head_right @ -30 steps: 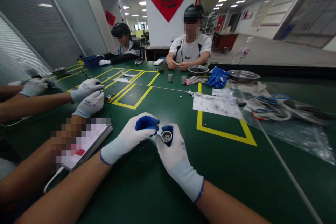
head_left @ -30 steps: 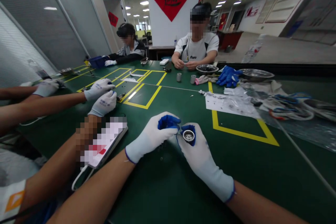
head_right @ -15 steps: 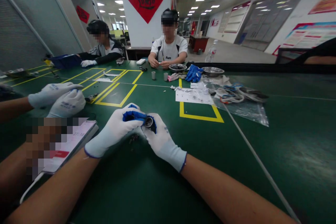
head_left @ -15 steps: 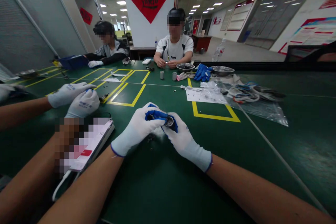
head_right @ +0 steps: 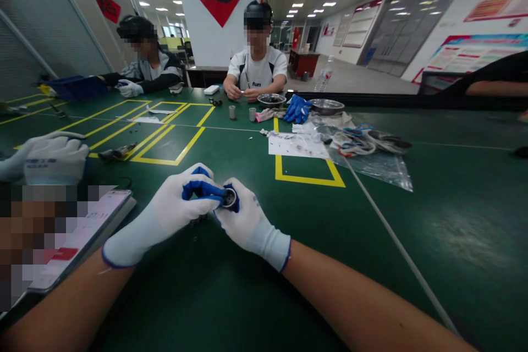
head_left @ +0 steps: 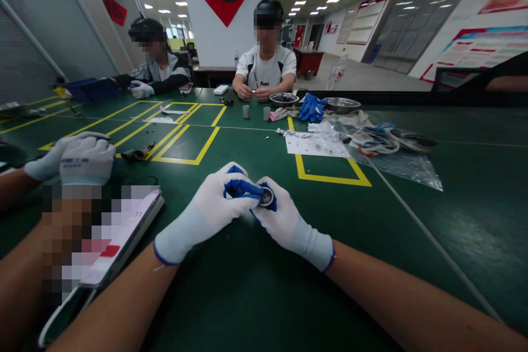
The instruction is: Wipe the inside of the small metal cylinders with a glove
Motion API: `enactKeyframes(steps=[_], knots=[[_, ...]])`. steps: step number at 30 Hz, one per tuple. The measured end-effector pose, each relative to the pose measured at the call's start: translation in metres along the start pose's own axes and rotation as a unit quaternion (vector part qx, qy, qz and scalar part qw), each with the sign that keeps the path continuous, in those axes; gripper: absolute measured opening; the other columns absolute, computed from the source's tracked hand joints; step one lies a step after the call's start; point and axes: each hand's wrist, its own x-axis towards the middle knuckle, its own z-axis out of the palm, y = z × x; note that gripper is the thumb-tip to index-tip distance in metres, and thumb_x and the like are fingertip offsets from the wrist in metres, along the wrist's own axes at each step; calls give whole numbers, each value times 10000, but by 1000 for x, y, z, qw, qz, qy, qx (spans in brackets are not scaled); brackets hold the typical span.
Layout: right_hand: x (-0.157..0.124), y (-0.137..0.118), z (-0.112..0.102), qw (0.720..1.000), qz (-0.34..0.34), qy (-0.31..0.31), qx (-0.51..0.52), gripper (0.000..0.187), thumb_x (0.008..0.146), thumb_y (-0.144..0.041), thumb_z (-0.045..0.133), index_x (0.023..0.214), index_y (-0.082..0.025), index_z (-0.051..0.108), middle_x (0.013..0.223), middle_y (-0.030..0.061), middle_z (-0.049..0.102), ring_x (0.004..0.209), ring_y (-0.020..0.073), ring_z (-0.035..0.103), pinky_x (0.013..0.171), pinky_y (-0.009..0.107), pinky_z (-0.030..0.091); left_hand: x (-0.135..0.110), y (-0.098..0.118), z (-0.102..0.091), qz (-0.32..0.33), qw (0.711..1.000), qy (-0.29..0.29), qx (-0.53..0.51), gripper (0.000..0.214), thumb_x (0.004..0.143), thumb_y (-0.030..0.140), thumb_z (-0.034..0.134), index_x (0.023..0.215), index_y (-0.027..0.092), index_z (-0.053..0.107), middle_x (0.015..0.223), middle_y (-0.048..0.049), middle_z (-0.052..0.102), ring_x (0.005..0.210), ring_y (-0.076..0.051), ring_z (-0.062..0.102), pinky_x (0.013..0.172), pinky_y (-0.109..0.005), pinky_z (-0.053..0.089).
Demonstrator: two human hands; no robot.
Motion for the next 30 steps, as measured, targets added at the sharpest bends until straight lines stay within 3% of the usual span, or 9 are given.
enactKeyframes(steps=[11,30], knots=[[0,-2,-1,999,-5,-29,-29,185,919,-241,627,798,-246,488,722,-40,592,684,166,597,640,293,479,-2,5,-1,1,1000,-28,14,117,836,305,786,769,208,790,942,-22,668,850,-197,664,737,-323,546],[-2,-3,-1,998,-2,-48,-47,153,916,-208,645,846,-240,512,816,-13,637,743,179,629,693,320,508,-4,13,7,-12,998,0,57,114,807,287,798,729,204,783,847,-12,670,754,-185,646,687,-322,540]])
